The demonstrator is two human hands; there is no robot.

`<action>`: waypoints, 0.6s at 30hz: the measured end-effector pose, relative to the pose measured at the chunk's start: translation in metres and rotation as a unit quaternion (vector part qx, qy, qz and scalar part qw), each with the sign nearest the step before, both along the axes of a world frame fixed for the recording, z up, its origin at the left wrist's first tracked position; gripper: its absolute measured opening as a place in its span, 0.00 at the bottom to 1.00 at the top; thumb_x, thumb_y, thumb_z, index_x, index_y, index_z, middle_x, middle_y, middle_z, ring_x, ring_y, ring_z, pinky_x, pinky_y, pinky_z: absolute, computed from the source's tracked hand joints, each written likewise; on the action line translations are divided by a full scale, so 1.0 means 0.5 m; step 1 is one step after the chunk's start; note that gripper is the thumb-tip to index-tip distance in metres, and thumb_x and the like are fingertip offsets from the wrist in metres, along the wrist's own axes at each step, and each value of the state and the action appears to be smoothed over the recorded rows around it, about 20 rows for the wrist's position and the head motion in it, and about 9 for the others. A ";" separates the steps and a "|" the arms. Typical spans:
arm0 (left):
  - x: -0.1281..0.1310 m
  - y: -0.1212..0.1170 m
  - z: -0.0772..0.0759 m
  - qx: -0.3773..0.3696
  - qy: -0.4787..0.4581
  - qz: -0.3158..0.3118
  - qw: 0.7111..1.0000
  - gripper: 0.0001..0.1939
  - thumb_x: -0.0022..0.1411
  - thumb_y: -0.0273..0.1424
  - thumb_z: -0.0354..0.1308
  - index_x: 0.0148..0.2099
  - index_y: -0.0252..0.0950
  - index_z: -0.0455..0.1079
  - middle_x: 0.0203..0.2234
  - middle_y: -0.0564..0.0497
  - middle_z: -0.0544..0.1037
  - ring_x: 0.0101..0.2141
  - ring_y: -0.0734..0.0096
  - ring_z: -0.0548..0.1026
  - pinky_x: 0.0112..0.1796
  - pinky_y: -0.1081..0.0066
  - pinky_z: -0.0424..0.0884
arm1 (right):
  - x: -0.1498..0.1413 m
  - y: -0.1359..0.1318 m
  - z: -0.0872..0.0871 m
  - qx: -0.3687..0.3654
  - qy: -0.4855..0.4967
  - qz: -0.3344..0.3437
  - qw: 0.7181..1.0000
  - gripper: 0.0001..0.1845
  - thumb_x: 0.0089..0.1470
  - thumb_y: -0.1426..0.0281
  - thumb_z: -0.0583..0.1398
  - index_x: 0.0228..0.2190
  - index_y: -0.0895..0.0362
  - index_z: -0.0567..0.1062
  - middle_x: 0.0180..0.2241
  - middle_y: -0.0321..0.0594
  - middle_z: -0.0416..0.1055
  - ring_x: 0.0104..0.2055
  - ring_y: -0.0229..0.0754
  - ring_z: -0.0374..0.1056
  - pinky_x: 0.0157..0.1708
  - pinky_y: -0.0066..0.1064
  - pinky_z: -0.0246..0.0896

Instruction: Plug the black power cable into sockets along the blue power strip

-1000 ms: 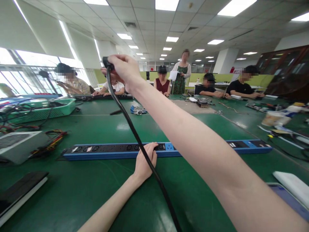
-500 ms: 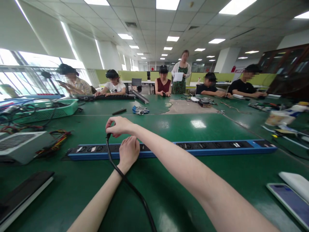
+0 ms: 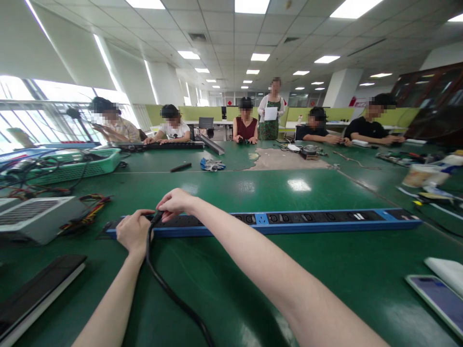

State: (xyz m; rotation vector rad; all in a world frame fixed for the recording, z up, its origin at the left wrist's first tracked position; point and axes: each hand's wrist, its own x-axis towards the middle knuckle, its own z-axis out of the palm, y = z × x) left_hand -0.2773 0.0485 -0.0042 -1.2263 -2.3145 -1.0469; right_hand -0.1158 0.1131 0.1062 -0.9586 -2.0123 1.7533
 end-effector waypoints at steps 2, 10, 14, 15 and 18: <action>-0.003 0.007 -0.006 -0.003 -0.010 0.010 1.000 0.20 0.67 0.29 0.46 0.46 0.42 0.81 0.35 0.47 0.78 0.39 0.58 0.72 0.42 0.63 0.64 | -0.012 -0.012 -0.017 -0.030 -0.006 0.013 0.999 0.05 0.60 0.77 0.60 0.37 0.62 0.77 0.20 0.33 0.72 0.22 0.33 0.73 0.29 0.25 0.77; -0.013 0.011 -0.015 -0.014 -0.039 0.021 0.999 0.20 0.67 0.30 0.47 0.48 0.43 0.81 0.37 0.47 0.80 0.37 0.60 0.72 0.40 0.64 0.64 | -0.004 -0.005 -0.018 -0.089 -0.020 0.040 0.995 0.10 0.62 0.81 0.54 0.36 0.62 0.75 0.20 0.32 0.70 0.22 0.31 0.69 0.30 0.26 0.77; -0.017 0.014 -0.017 -0.016 -0.047 0.024 0.998 0.20 0.67 0.29 0.48 0.47 0.43 0.81 0.36 0.46 0.80 0.37 0.59 0.72 0.41 0.63 0.64 | 0.000 0.005 -0.014 -0.102 -0.019 0.050 0.993 0.11 0.60 0.83 0.55 0.38 0.63 0.77 0.21 0.33 0.70 0.23 0.32 0.70 0.32 0.26 0.78; -0.018 0.015 -0.018 -0.016 -0.049 0.025 0.998 0.20 0.66 0.29 0.48 0.47 0.43 0.81 0.36 0.46 0.80 0.37 0.59 0.71 0.41 0.63 0.64 | 0.000 0.006 -0.015 -0.104 -0.016 0.049 0.993 0.11 0.60 0.83 0.55 0.37 0.63 0.77 0.21 0.33 0.70 0.23 0.32 0.70 0.32 0.26 0.78; -0.022 0.017 -0.019 -0.018 -0.048 0.027 0.998 0.20 0.66 0.29 0.48 0.46 0.43 0.81 0.35 0.46 0.80 0.37 0.58 0.71 0.42 0.62 0.64 | -0.002 0.008 -0.018 -0.105 -0.013 0.051 0.993 0.10 0.59 0.83 0.57 0.37 0.63 0.77 0.22 0.33 0.70 0.23 0.32 0.70 0.31 0.25 0.77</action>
